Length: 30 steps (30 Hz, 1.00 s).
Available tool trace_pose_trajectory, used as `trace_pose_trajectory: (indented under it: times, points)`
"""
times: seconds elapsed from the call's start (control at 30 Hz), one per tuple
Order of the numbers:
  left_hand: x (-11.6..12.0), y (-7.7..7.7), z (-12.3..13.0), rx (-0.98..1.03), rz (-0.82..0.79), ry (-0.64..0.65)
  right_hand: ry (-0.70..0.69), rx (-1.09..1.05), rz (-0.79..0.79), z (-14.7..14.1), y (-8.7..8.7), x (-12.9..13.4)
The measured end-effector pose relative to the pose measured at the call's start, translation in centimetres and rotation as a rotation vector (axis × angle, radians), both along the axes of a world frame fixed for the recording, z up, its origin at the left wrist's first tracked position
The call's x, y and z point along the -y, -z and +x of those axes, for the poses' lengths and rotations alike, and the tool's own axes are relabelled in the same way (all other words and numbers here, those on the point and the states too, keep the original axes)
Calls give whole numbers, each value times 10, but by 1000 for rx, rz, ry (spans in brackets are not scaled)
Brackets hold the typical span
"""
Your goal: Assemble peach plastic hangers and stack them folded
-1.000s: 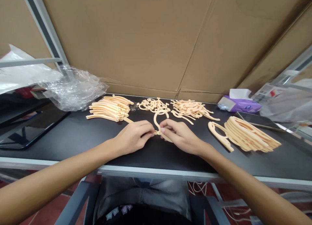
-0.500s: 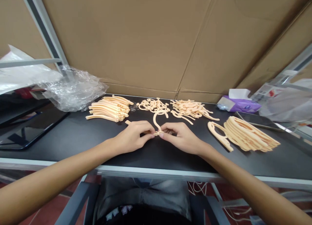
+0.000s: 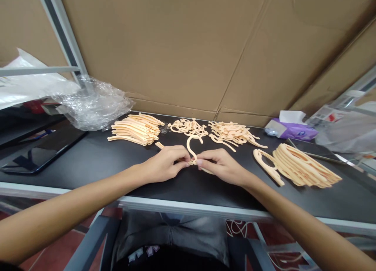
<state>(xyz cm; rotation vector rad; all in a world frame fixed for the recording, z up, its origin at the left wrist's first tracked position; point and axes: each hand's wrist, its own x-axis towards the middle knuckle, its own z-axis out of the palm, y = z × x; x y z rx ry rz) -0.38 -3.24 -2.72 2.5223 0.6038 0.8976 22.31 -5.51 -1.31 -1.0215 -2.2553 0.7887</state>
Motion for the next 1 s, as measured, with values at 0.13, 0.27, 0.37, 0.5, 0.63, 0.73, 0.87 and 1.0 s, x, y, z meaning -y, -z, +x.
trace_pose_trajectory:
  times: [0.13,0.27,0.37,0.5,0.63,0.73,0.87,1.0]
  points:
    - [1,0,0,-4,2,-10,16,31,21,-1,0,0]
    - [2,-1,-1,-6,16,-39,85,45,71,-5,2,2]
    - [0,-1,-2,11,30,-44,116,52,82,-7,1,5]
    - [2,0,-1,30,47,-44,136,66,77,-11,1,6]
    - [13,1,8,24,23,111,175,75,146,-19,2,-3]
    - [20,3,13,23,15,97,203,53,143,-19,3,-9]
    - [18,2,11,54,70,2,218,-5,70,-6,1,-5]
    - [14,2,8,35,116,-63,153,-25,-11,3,-4,5]
